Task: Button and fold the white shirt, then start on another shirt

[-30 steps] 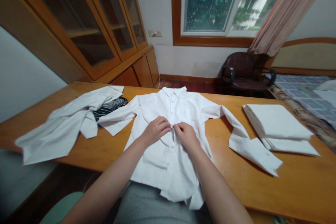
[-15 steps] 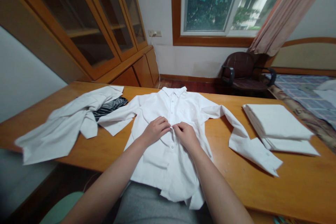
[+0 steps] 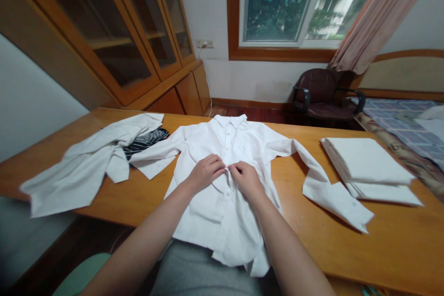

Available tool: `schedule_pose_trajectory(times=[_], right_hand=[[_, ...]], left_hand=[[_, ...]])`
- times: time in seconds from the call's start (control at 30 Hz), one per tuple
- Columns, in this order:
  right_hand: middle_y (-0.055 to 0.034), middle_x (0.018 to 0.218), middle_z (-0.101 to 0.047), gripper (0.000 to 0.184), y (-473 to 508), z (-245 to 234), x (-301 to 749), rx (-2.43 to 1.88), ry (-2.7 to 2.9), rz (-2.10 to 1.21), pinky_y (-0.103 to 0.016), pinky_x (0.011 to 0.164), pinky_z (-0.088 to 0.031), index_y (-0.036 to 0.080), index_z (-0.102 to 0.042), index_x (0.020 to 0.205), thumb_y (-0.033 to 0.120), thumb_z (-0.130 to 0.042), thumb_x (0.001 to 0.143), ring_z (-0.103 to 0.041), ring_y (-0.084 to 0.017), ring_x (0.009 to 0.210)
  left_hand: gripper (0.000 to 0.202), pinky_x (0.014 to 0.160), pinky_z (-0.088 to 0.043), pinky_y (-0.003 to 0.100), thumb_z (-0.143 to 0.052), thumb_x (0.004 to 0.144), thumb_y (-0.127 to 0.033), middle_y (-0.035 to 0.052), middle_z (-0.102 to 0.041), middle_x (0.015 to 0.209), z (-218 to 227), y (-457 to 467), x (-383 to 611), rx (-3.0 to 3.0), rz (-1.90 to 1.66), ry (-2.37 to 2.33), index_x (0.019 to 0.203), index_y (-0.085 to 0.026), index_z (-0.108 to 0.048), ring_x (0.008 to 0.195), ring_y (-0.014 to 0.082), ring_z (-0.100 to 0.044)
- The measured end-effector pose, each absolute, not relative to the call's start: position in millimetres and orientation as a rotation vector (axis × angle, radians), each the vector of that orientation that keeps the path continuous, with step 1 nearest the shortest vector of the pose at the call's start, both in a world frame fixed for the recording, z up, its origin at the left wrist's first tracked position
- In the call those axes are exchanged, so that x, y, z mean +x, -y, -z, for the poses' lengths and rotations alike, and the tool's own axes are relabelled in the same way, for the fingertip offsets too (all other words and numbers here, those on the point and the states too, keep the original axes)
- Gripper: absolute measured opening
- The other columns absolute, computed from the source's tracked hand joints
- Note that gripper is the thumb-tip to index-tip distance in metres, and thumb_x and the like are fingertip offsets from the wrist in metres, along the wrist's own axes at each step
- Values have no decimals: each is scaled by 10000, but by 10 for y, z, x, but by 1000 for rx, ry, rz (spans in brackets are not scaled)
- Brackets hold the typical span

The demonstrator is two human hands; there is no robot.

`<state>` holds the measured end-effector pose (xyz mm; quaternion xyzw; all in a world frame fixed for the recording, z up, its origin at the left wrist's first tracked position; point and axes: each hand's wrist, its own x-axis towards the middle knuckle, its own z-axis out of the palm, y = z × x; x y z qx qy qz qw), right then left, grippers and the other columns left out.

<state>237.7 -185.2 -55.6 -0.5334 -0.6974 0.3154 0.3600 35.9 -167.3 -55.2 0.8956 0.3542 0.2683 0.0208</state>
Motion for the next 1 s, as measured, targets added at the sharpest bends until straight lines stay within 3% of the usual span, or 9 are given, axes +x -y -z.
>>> schedule_pose_trajectory(times=[1.0], right_hand=[[-40, 809, -735, 277, 1835, 570, 2384, -1363, 1795, -834, -299, 738, -454, 207, -764, 831, 343, -541, 923, -657, -196, 789]], left_hand=[[119, 762, -472, 312, -545, 982, -237, 38, -602, 907, 575, 1674, 359, 2806, -816, -1115, 884, -195, -598, 883, 186, -579]])
